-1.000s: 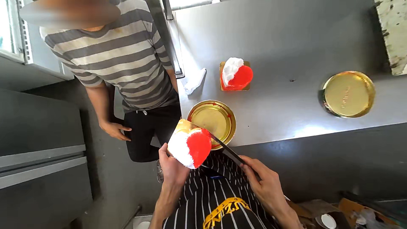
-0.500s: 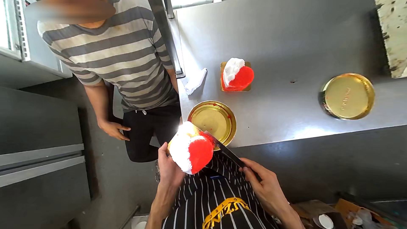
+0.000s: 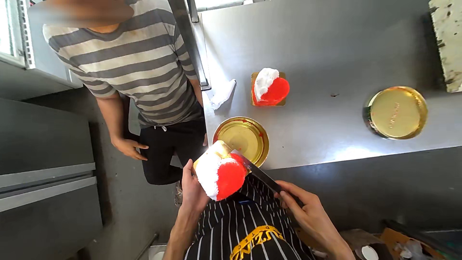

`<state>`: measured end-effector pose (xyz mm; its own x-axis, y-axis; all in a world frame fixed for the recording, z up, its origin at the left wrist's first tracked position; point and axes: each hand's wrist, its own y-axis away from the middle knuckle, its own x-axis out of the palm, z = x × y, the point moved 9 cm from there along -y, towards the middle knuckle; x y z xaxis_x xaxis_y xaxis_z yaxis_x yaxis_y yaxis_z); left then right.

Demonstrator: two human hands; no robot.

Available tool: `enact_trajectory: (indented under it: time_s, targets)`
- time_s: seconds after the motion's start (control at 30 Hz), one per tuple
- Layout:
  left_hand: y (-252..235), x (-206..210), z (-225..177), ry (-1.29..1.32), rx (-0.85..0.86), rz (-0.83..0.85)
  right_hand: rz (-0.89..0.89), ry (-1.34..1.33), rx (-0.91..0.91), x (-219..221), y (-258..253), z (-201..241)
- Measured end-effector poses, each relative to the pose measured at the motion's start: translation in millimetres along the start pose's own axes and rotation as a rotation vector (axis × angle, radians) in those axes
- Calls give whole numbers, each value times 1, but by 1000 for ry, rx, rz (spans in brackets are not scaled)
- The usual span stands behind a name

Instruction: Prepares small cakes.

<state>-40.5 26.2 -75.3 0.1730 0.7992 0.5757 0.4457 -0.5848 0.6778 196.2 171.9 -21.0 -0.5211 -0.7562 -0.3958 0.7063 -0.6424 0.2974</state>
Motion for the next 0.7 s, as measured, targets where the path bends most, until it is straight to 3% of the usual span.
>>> enact_trajectory:
  time_s: [0.37, 0.53, 0.7]
  targets:
    - [-1, 1, -3, -53, -29, -63, -95, 362, -271, -19, -2, 20]
    - [-2, 2, -11, -142, -32, -64, -107, 460, -294, -24, -6, 18]
    - [-3, 3, -15, -166, -22, -53, -52, 375, -250, -22, -8, 9]
